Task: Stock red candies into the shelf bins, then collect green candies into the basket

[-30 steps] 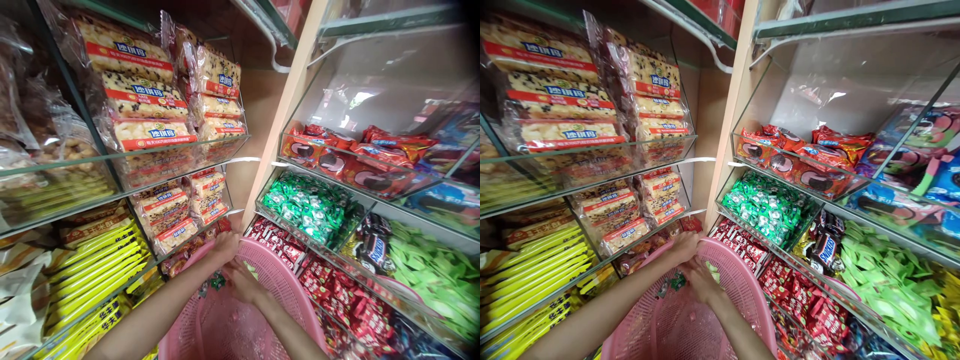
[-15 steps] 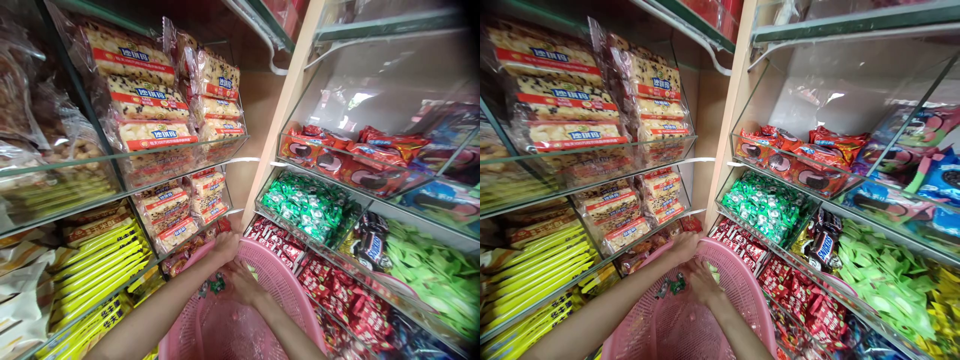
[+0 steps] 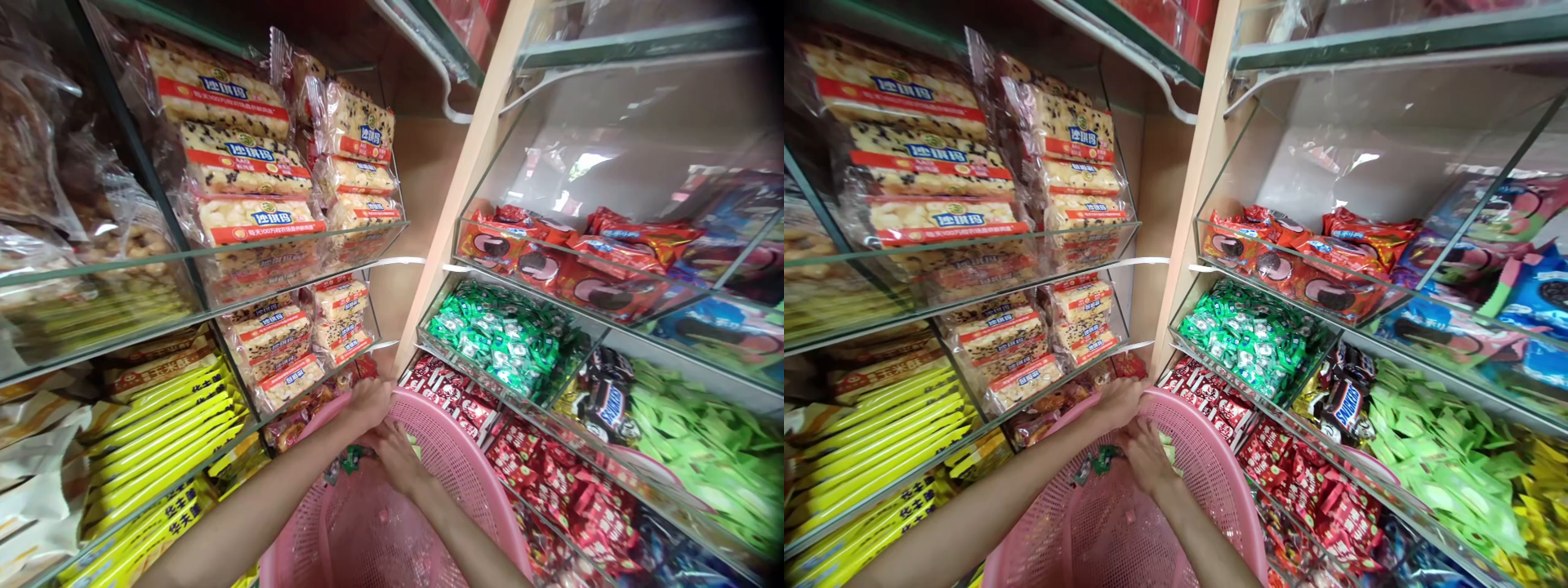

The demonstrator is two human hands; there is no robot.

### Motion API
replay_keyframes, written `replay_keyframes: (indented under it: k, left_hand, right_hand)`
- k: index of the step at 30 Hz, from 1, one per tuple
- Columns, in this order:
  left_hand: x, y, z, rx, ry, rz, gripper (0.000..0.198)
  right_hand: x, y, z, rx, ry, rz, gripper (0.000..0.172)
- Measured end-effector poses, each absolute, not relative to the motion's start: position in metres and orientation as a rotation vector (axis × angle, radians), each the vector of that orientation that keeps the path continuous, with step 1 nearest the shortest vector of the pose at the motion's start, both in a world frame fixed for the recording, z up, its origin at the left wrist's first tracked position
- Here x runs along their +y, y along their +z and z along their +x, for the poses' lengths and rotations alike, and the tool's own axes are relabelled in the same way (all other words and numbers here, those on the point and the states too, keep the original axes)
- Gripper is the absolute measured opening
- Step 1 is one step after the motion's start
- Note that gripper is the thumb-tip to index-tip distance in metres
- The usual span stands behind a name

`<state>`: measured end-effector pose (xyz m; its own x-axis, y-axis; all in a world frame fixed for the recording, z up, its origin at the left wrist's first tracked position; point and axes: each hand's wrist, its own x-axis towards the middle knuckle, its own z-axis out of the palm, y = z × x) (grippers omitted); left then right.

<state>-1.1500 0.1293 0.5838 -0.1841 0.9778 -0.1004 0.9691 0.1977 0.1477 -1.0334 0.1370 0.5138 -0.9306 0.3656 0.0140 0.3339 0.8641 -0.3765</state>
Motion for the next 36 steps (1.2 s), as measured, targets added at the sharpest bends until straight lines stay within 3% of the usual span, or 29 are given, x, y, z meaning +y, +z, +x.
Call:
replay_keyframes:
  k: [14,23,36]
  left_hand:
    - [0.132,0.588,-1.151,2.284,0.063,1.868,0.032]
    - [0.131,0.584,-1.152,2.3,0.105,1.888,0.033]
    - [0.133,0.577,-1.154,2.282,0.142,1.882,0.034]
  right_hand:
    - [0.141,0.511,-1.037,-2.894,0.475,-0.686,0.03]
    - [0.132,0.518,-1.035,-3.018,0.598,-0.42,0.011]
    - [0.112,0.521,-1.041,-3.055,0.754,-0.138,0.029]
